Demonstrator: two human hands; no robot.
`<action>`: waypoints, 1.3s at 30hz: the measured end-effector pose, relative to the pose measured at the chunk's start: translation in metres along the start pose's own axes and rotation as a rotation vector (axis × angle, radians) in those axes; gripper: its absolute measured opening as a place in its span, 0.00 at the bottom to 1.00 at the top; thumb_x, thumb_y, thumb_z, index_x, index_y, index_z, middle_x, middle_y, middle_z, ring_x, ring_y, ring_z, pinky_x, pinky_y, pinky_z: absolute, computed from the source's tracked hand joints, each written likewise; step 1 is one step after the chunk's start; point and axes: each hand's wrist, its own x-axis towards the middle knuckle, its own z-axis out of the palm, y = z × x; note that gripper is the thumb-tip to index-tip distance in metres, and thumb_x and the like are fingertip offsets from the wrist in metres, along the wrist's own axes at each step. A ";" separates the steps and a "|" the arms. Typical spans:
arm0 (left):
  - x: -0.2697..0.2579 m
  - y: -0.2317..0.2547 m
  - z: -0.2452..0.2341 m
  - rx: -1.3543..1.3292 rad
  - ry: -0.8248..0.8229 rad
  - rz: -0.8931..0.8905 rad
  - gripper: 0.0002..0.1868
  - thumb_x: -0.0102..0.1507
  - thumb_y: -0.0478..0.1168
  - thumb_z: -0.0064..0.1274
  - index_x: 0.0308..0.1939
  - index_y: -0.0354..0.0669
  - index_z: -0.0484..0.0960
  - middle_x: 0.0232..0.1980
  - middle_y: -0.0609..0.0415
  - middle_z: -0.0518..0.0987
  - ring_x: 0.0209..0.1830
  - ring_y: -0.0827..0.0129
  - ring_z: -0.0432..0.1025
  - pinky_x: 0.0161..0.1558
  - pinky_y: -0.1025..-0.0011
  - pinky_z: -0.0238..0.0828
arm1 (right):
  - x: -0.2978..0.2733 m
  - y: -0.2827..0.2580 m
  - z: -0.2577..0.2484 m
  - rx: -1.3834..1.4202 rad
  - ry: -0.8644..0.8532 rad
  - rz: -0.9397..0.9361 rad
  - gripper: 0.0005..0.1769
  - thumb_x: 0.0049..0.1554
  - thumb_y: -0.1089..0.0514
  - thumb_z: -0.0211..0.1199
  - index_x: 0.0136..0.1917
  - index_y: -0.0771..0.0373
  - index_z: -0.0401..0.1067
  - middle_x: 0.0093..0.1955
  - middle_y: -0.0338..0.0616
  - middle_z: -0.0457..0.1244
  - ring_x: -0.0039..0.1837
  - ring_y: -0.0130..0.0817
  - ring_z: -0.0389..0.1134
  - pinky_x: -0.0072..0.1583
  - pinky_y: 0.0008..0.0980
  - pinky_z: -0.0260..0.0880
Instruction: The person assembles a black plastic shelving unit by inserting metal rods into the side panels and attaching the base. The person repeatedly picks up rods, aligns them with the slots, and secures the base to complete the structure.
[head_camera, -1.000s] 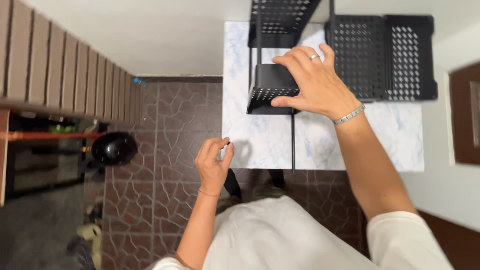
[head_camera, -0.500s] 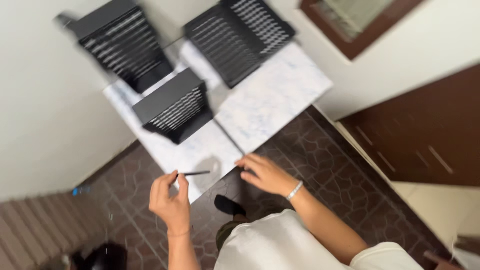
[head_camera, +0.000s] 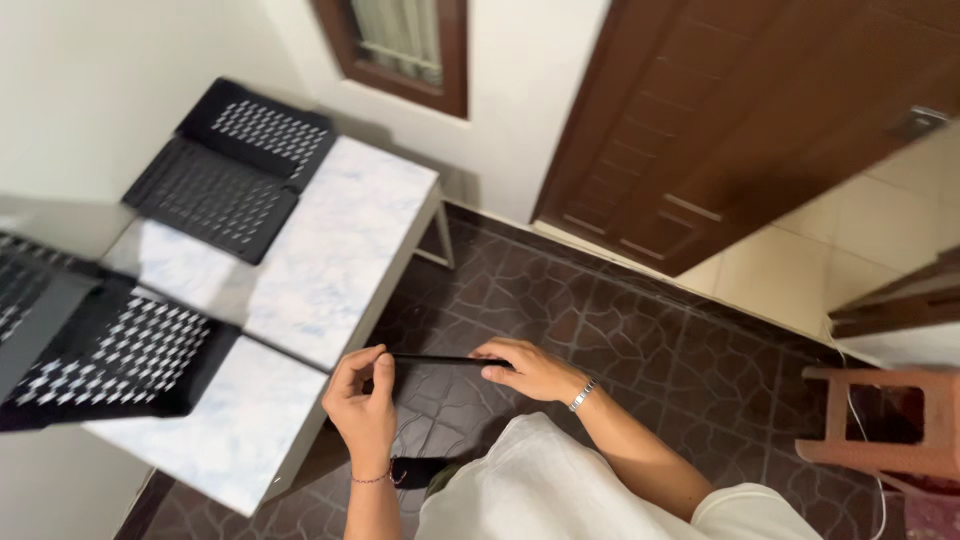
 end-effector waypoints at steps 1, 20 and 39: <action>-0.006 -0.001 0.017 -0.034 -0.017 -0.013 0.07 0.65 0.35 0.59 0.44 0.35 0.84 0.41 0.56 0.82 0.37 0.77 0.73 0.43 0.78 0.71 | -0.015 0.011 -0.010 0.021 0.001 0.037 0.20 0.64 0.50 0.59 0.65 0.61 0.71 0.56 0.43 0.70 0.61 0.37 0.71 0.61 0.37 0.70; -0.108 0.014 0.172 0.530 -0.491 0.204 0.24 0.65 0.49 0.58 0.56 0.33 0.83 0.55 0.42 0.82 0.56 0.57 0.73 0.55 0.66 0.66 | -0.193 0.142 -0.063 1.063 0.770 0.039 0.12 0.64 0.53 0.60 0.55 0.64 0.72 0.38 0.39 0.64 0.37 0.24 0.61 0.37 0.24 0.58; -0.109 0.254 0.032 -1.102 -1.002 0.261 0.28 0.71 0.53 0.47 0.68 0.39 0.65 0.67 0.42 0.77 0.66 0.57 0.72 0.68 0.63 0.66 | -0.080 0.082 0.019 0.725 0.527 0.120 0.10 0.64 0.57 0.59 0.54 0.66 0.73 0.36 0.40 0.64 0.35 0.24 0.61 0.38 0.24 0.61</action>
